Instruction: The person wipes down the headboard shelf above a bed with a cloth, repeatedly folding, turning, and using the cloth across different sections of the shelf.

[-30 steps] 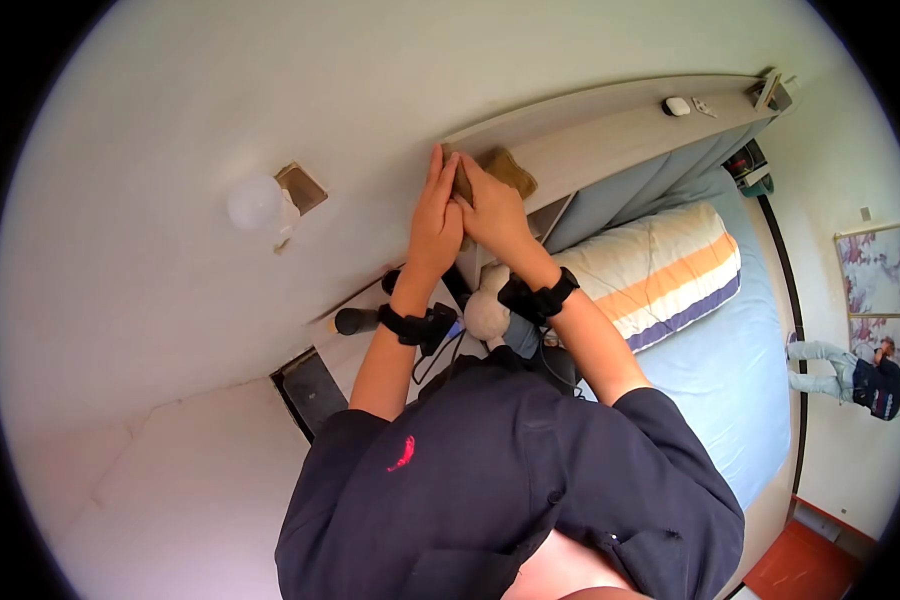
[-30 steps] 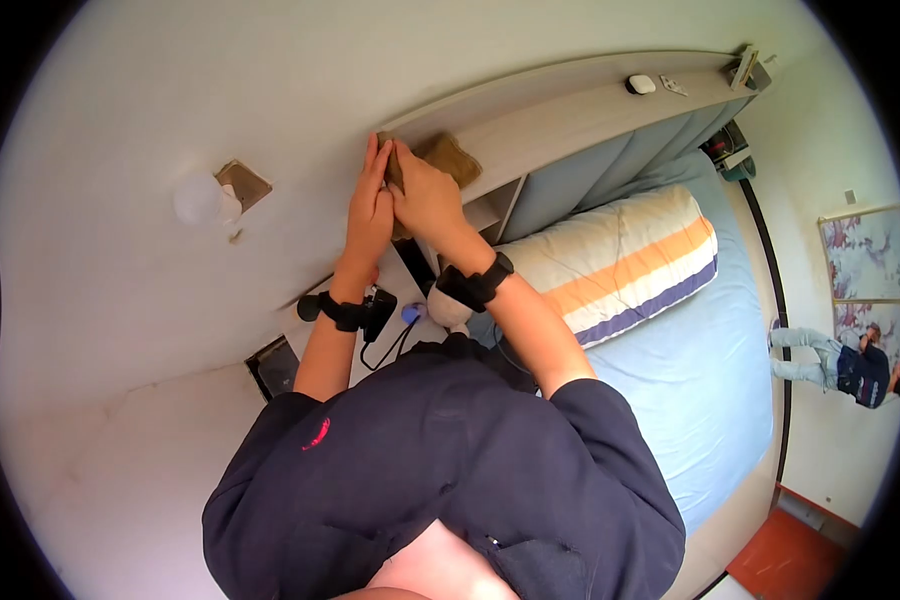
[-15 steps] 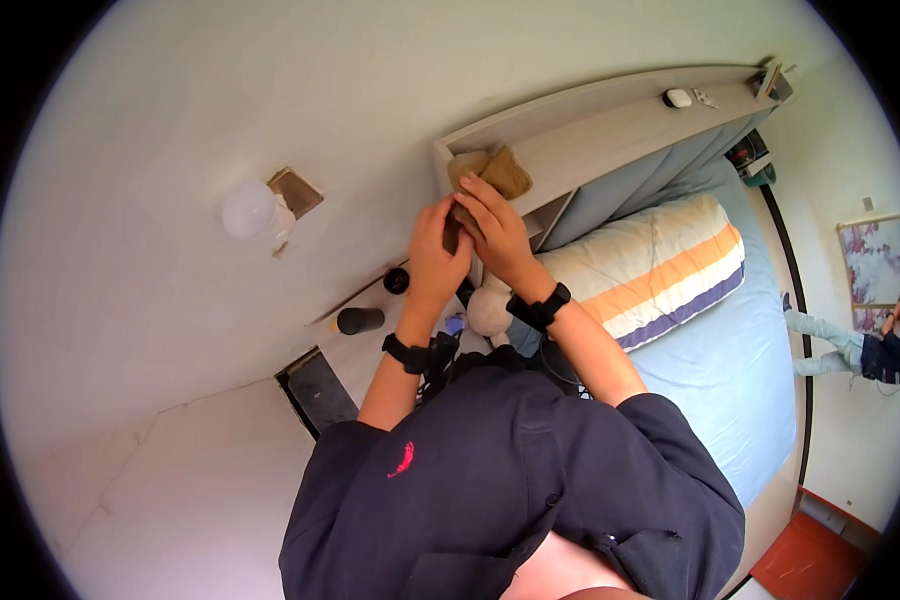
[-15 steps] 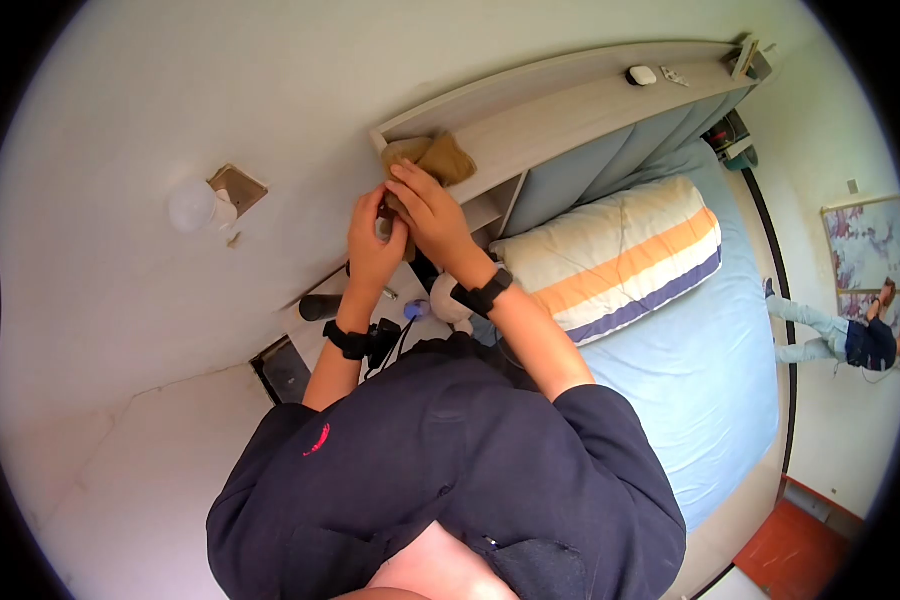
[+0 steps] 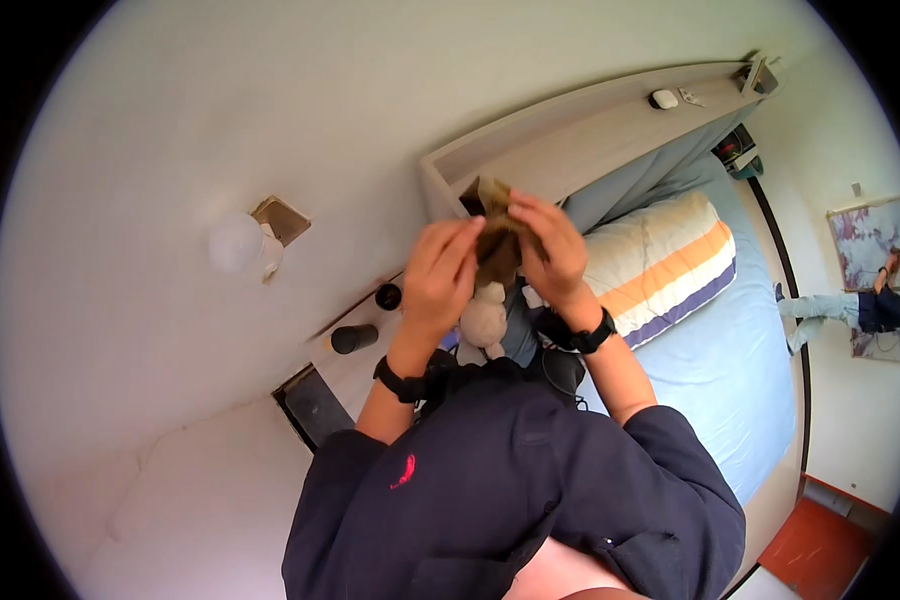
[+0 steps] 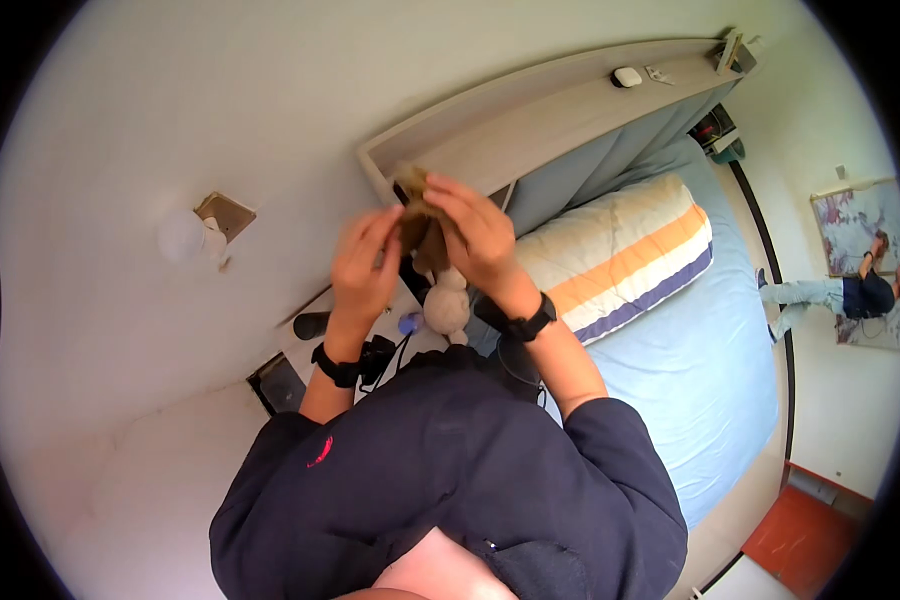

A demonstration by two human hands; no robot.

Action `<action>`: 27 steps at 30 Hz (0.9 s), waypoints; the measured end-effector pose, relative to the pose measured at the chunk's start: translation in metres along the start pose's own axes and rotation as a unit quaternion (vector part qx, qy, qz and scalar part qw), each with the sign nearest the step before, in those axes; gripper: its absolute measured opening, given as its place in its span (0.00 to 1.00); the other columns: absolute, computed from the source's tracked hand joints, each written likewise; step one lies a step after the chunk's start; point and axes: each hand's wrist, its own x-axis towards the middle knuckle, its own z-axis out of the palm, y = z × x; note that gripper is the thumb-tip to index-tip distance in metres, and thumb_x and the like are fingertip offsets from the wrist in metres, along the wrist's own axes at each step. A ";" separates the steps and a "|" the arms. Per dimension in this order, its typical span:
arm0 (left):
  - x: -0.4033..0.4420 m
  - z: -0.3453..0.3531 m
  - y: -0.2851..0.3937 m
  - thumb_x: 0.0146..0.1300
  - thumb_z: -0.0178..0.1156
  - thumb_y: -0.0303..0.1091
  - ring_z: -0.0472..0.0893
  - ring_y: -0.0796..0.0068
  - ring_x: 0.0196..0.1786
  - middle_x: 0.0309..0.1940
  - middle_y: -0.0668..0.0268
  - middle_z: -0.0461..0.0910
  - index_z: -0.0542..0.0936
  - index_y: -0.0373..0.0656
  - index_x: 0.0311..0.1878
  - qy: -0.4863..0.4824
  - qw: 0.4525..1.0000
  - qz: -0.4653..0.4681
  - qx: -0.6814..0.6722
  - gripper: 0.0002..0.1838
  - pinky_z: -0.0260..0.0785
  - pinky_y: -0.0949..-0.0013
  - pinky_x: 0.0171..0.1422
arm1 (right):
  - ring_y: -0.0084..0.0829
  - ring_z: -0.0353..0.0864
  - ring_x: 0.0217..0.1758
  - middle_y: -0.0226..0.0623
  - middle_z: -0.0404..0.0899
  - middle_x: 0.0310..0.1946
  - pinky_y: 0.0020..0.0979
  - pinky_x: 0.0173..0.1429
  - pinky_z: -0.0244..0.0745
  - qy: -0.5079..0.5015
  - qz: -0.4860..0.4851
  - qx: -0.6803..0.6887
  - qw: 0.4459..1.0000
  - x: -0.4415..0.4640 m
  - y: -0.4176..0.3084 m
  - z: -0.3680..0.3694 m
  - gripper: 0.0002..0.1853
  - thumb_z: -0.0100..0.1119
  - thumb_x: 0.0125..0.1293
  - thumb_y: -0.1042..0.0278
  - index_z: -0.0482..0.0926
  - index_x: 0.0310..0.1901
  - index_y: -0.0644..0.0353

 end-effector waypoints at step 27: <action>0.059 0.100 -0.015 0.59 0.61 0.41 0.57 0.43 0.75 0.68 0.38 0.63 0.65 0.22 0.65 -0.126 0.894 -0.061 0.426 0.37 0.50 0.50 0.78 | 0.37 0.77 0.61 0.34 0.80 0.52 0.37 0.62 0.75 -0.155 -0.095 -0.032 0.983 0.051 0.138 0.020 0.17 0.57 0.60 0.70 0.79 0.52 0.55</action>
